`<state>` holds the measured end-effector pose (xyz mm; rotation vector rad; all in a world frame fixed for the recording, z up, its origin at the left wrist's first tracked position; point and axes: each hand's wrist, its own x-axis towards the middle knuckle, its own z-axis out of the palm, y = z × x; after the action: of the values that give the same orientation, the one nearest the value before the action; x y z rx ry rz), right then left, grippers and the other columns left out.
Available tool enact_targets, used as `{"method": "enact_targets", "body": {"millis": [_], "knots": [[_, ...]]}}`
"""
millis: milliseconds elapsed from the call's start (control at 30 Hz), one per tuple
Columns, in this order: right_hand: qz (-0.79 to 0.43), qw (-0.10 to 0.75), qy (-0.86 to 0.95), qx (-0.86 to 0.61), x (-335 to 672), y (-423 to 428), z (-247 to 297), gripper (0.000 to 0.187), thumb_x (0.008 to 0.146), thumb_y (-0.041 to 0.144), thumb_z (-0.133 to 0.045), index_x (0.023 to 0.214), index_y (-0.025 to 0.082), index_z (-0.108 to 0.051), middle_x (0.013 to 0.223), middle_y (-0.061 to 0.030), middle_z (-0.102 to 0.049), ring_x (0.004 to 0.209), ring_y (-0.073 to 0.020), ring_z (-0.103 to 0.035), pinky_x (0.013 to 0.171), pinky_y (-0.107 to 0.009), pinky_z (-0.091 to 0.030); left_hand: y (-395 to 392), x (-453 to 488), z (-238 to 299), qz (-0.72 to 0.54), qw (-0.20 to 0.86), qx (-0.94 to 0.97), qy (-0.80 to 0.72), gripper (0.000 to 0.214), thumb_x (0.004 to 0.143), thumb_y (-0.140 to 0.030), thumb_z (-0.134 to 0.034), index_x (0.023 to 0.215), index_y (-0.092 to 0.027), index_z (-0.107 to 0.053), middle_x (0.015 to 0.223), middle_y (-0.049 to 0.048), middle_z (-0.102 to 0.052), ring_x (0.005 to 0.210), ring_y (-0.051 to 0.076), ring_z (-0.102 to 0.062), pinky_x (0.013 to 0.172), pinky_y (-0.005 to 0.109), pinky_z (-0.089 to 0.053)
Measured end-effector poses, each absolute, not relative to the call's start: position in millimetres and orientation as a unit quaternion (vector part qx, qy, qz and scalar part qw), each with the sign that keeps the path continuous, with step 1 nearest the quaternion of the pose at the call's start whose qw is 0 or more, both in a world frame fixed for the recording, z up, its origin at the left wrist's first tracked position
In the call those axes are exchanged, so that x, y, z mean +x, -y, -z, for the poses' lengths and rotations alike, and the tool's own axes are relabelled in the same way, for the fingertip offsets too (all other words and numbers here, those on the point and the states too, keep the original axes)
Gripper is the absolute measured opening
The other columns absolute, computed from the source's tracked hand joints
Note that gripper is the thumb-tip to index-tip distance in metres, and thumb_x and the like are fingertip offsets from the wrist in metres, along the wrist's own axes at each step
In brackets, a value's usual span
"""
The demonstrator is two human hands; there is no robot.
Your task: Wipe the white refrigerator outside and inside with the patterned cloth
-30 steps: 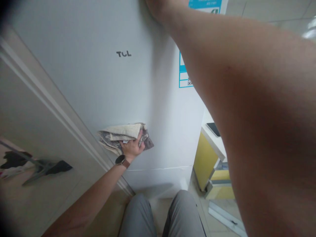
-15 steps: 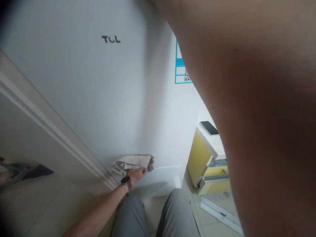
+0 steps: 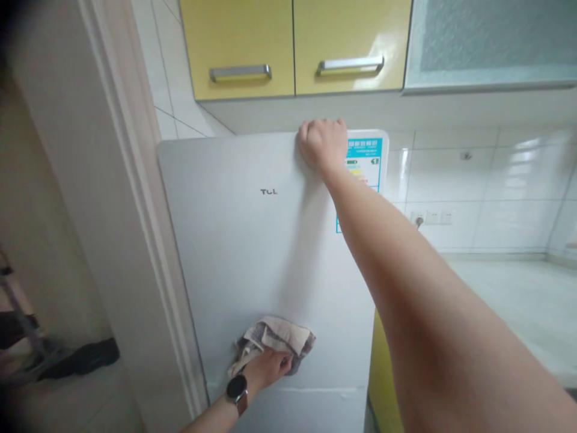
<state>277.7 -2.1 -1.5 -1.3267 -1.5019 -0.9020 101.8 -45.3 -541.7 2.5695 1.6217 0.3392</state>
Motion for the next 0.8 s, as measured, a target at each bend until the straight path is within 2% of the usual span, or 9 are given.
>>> {"method": "enact_targets", "body": {"millis": [67, 133, 233, 267, 333, 433, 633, 700, 800], "knots": [[0.372, 0.456, 0.614, -0.526, 280.5, -4.7, 1.9, 0.065, 0.108, 0.033, -0.018, 0.106, 0.002, -0.075, 0.11, -0.0247, -0.074, 0.112, -0.03, -0.068, 0.108, -0.051, -0.039, 41.4, 103.4, 495.5, -0.132, 0.012, 0.845, -0.518, 0.031, 0.096, -0.039, -0.051, 0.109, -0.036, -0.079, 0.102, 0.0067, -0.078, 0.106, 0.032, -0.073, 0.093, 0.044, -0.058], [0.38, 0.461, 0.619, -0.51, 283.6, -10.9, 1.7, 0.069, 0.108, 0.036, -0.014, 0.104, 0.003, -0.075, 0.107, -0.0229, -0.074, 0.113, -0.0297, -0.068, 0.108, -0.053, -0.039, 41.1, 103.3, 441.7, -0.176, -0.035, 0.834, -0.522, 0.041, 0.102, -0.037, -0.04, 0.118, -0.03, -0.077, 0.11, 0.0097, -0.077, 0.113, 0.032, -0.069, 0.104, 0.047, -0.051], [0.39, 0.475, 0.625, -0.482, 286.7, -15.9, 1.1, 0.07, 0.108, 0.035, -0.013, 0.1, 0.004, -0.075, 0.101, -0.0223, -0.075, 0.113, -0.0299, -0.067, 0.106, -0.053, -0.04, 43.8, 99.9, 355.4, -0.252, -0.142, 0.792, -0.537, 0.039, 0.102, -0.039, -0.044, 0.12, -0.029, -0.077, 0.112, 0.0112, -0.076, 0.111, 0.034, -0.067, 0.105, 0.051, -0.046], [0.39, 0.48, 0.625, -0.475, 287.0, -16.3, 1.1, 0.07, 0.108, 0.035, -0.014, 0.098, 0.003, -0.075, 0.099, -0.0229, -0.074, 0.113, -0.0303, -0.067, 0.106, -0.053, -0.039, 44.6, 98.4, 327.1, -0.279, -0.182, 0.778, -0.532, 0.04, 0.102, -0.04, -0.045, 0.129, -0.032, -0.074, 0.114, 0.0108, -0.075, 0.111, 0.035, -0.067, 0.108, 0.054, -0.042], [0.386, 0.486, 0.627, -0.471, 286.8, -15.7, 1.1, 0.069, 0.107, 0.033, -0.015, 0.097, 0.002, -0.075, 0.098, -0.0243, -0.074, 0.114, -0.0312, -0.066, 0.106, -0.054, -0.039, 44.9, 95.5, 273.3, -0.33, -0.261, 0.742, -0.522, 0.049, 0.101, -0.042, -0.049, 0.149, -0.036, -0.058, 0.129, 0.0113, -0.071, 0.123, 0.038, -0.06, 0.116, 0.06, -0.031], [0.375, 0.479, 0.631, -0.482, 285.9, -13.9, 1.3, 0.068, 0.107, 0.032, -0.016, 0.098, 0.0, -0.075, 0.1, -0.0259, -0.073, 0.114, -0.0325, -0.066, 0.106, -0.055, -0.038, 41.7, 93.1, 201.4, -0.375, -0.334, 0.685, -0.528, 0.061, 0.101, -0.041, -0.049, 0.161, -0.037, -0.042, 0.136, 0.0115, -0.066, 0.128, 0.037, -0.056, 0.122, 0.063, -0.018], [0.36, 0.47, 0.634, -0.498, 285.6, -12.7, -0.1, 0.073, 0.11, 0.035, -0.013, 0.103, -0.004, -0.074, 0.107, -0.0275, -0.073, 0.118, -0.033, -0.066, 0.111, -0.057, -0.035, 28.9, 96.4, 88.3, -0.449, -0.379, 0.634, -0.502, 0.064, 0.102, -0.041, -0.042, 0.165, -0.033, -0.035, 0.157, 0.008, -0.05, 0.142, 0.035, -0.045, 0.126, 0.059, -0.012], [0.363, 0.463, 0.632, -0.504, 285.1, -9.8, -0.2, 0.073, 0.11, 0.035, -0.012, 0.103, -0.006, -0.072, 0.109, -0.0273, -0.072, 0.118, -0.0305, -0.066, 0.111, -0.053, -0.035, 25.0, 99.1, 63.9, -0.477, -0.375, 0.629, -0.486, 0.064, 0.101, -0.042, -0.042, 0.164, -0.032, -0.037, 0.162, 0.006, -0.044, 0.146, 0.034, -0.039, 0.127, 0.059, -0.01], [0.367, 0.443, 0.633, -0.518, 284.0, -3.0, 0.5, 0.072, 0.109, 0.032, -0.012, 0.105, -0.013, -0.068, 0.113, -0.0306, -0.07, 0.119, -0.0254, -0.066, 0.109, -0.044, -0.036, 20.6, 102.2, 46.0, -0.498, -0.357, 0.627, -0.481, 0.061, 0.1, -0.041, -0.044, 0.161, -0.034, -0.043, 0.161, 0.0035, -0.045, 0.147, 0.034, -0.036, 0.128, 0.06, -0.006]]}}
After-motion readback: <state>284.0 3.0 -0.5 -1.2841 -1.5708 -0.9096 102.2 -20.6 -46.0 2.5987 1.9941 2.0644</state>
